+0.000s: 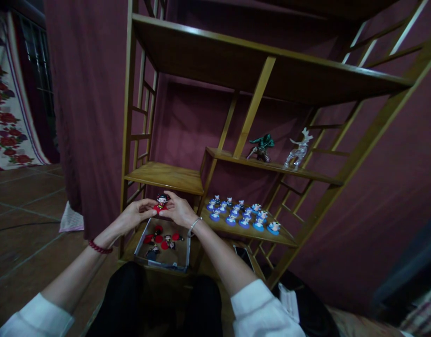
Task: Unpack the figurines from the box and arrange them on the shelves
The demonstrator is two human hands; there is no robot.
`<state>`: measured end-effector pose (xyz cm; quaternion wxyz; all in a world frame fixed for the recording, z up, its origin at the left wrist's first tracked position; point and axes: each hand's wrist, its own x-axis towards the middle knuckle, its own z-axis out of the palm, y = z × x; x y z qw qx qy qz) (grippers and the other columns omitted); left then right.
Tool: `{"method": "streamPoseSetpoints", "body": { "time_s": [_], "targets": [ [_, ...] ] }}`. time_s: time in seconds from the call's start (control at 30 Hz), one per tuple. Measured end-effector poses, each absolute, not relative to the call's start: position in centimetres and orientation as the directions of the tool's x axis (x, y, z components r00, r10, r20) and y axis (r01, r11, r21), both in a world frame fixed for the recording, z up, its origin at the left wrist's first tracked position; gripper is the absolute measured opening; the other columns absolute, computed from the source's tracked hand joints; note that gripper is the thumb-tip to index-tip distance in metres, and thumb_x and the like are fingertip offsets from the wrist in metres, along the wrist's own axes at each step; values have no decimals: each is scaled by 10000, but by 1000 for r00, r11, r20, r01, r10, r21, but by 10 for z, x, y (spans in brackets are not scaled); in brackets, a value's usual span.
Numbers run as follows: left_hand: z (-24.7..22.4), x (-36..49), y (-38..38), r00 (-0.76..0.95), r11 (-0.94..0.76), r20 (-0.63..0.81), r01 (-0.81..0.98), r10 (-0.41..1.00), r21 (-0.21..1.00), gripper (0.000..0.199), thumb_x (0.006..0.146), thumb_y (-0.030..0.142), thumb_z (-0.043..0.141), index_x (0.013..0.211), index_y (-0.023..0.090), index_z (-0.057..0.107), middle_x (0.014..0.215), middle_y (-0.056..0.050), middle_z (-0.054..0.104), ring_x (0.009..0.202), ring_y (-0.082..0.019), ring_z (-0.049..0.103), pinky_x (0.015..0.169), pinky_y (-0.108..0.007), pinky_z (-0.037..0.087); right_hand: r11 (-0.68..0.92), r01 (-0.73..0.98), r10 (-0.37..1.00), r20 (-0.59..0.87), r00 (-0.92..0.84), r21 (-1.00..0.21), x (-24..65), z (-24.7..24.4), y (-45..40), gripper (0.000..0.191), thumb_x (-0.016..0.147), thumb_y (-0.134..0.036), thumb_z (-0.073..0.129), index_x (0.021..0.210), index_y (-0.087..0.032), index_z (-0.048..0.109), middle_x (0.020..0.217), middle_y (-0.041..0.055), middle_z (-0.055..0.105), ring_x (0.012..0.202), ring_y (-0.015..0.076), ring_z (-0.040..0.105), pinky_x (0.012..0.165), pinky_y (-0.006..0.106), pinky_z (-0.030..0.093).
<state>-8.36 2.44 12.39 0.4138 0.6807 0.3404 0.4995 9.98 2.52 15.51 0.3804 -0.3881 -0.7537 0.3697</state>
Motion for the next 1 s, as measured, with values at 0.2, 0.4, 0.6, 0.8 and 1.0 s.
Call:
{"method": "streamPoseSetpoints", "body": {
  "time_s": [0.2, 0.4, 0.6, 0.8, 1.0],
  "targets": [
    [135, -91, 27, 267, -524, 470, 187, 841, 831, 341, 682, 377, 632, 946, 162, 621, 849, -42, 631, 757, -151, 576, 711, -288, 451, 441, 269, 850, 303, -430, -856, 95, 168, 32, 739, 566, -210, 744, 1225, -181, 410, 882, 27, 588, 814, 135, 599, 813, 334, 486],
    [149, -94, 25, 196, -580, 547, 212, 814, 786, 321, 690, 377, 622, 931, 164, 620, 863, -42, 610, 778, -152, 585, 714, -282, 469, 461, 240, 832, 321, -452, -854, 88, 187, 32, 697, 568, -193, 744, 1190, -201, 427, 859, 12, 603, 785, 125, 602, 810, 326, 487],
    [165, -96, 22, 131, -642, 634, 283, 762, 712, 317, 735, 403, 575, 949, 169, 591, 903, -48, 630, 815, -156, 589, 733, -278, 469, 488, 218, 810, 346, -473, -845, 83, 208, 37, 677, 590, -186, 732, 1189, -192, 416, 867, 18, 611, 812, 132, 602, 803, 322, 489],
    [182, -97, 29, 89, -634, 663, 407, 744, 657, 264, 752, 417, 549, 863, 178, 552, 805, -21, 631, 720, -138, 590, 669, -258, 459, 531, 265, 799, 372, -474, -805, 79, 225, 49, 643, 599, -183, 728, 1172, -189, 434, 877, 27, 618, 821, 142, 606, 793, 327, 495],
    [188, -100, 42, 85, -608, 690, 558, 719, 565, 217, 765, 394, 538, 811, 183, 559, 764, -17, 623, 685, -142, 576, 631, -256, 435, 543, 329, 817, 395, -420, -773, 74, 228, 67, 612, 597, -144, 724, 1143, -187, 450, 841, 11, 618, 786, 130, 609, 776, 314, 502]
  ]
}}
